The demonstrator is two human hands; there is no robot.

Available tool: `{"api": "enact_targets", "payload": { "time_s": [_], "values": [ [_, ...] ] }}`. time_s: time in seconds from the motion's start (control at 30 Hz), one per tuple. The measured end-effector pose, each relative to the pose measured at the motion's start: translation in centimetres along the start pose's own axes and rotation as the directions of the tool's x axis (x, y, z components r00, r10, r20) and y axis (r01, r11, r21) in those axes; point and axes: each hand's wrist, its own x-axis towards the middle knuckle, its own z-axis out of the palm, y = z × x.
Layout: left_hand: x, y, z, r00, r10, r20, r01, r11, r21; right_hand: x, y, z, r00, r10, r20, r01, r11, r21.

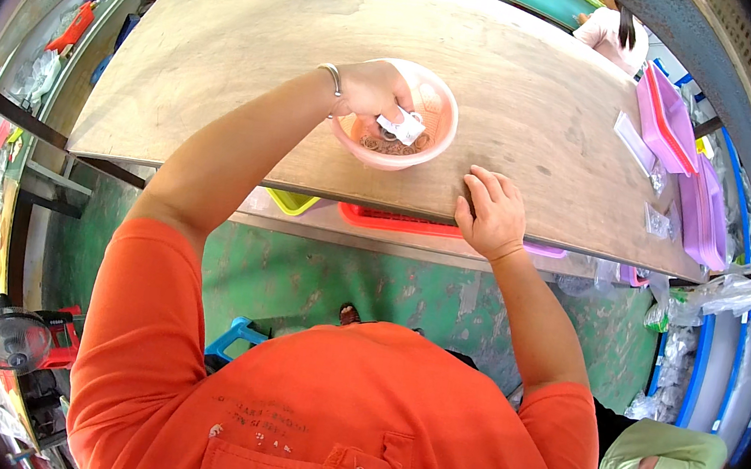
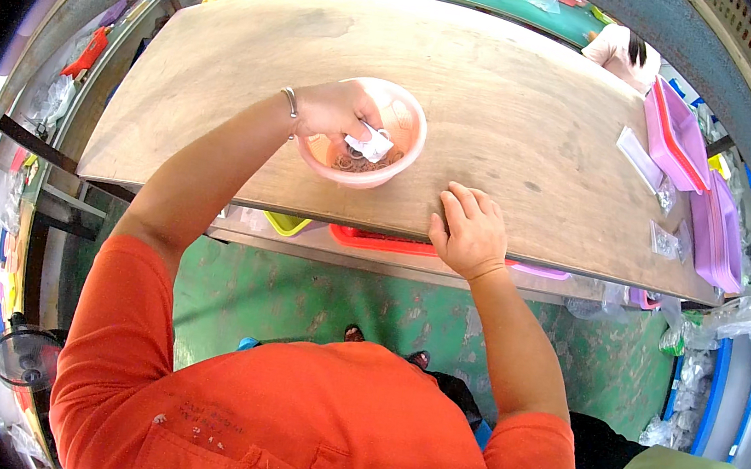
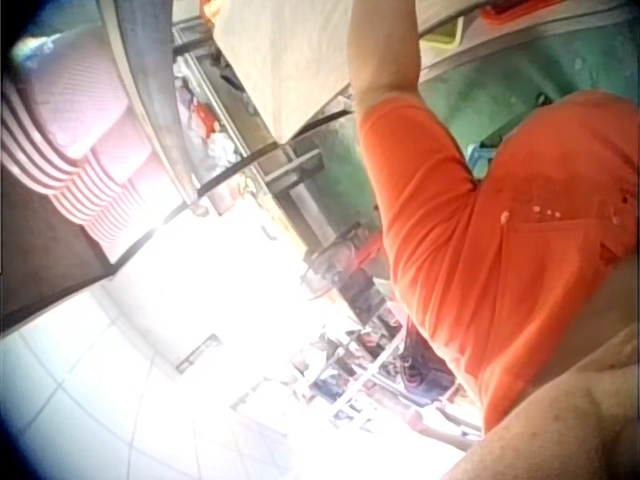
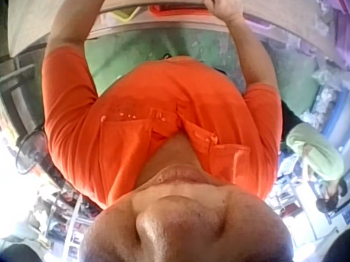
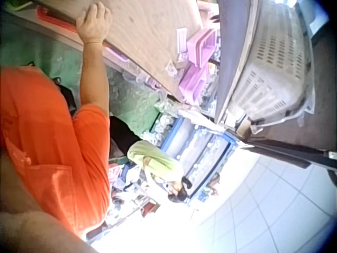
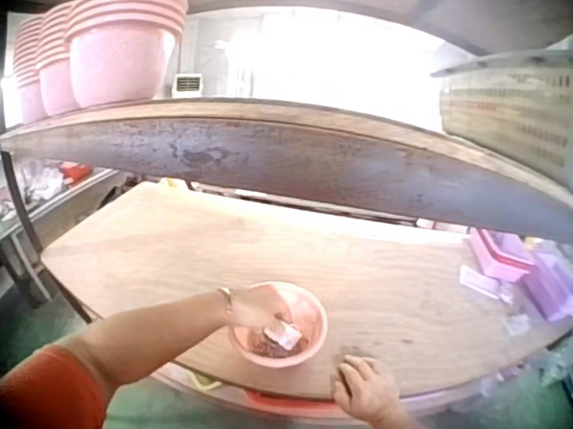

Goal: The person sorts small metal rings from a pink basket into a bowl, then transfers them into a clear plastic bag. They seal the bag, place a label on it, and move the packaged item to a shelf. The person then retrieves a larger bag of parts and pours them into a container.

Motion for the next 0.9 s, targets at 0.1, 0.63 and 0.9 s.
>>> {"api": "enact_targets", "payload": {
  "time_s": [0.1, 0.63, 0.9],
  "values": [
    [-0.5, 0.2, -0.3, 1.000, -0.010, 0.018, 0.011, 0.997, -0.071, 0.0, 0.0, 0.0, 1.000, -0.002, -0.001, 0.002, 1.000, -0.004],
    [-0.8, 1.4, -0.2, 0.979, 0.192, 0.062, -0.201, 0.893, 0.403, 0.2, -0.1, 0.0, 0.999, -0.030, -0.024, 0.031, 1.000, 0.006],
    [0.3, 2.8, 1.6, 0.988, 0.027, 0.152, -0.146, 0.481, 0.864, 0.1, -0.1, 0.0, 0.999, -0.033, -0.025, 0.033, 0.999, -0.006]
  ]
}}
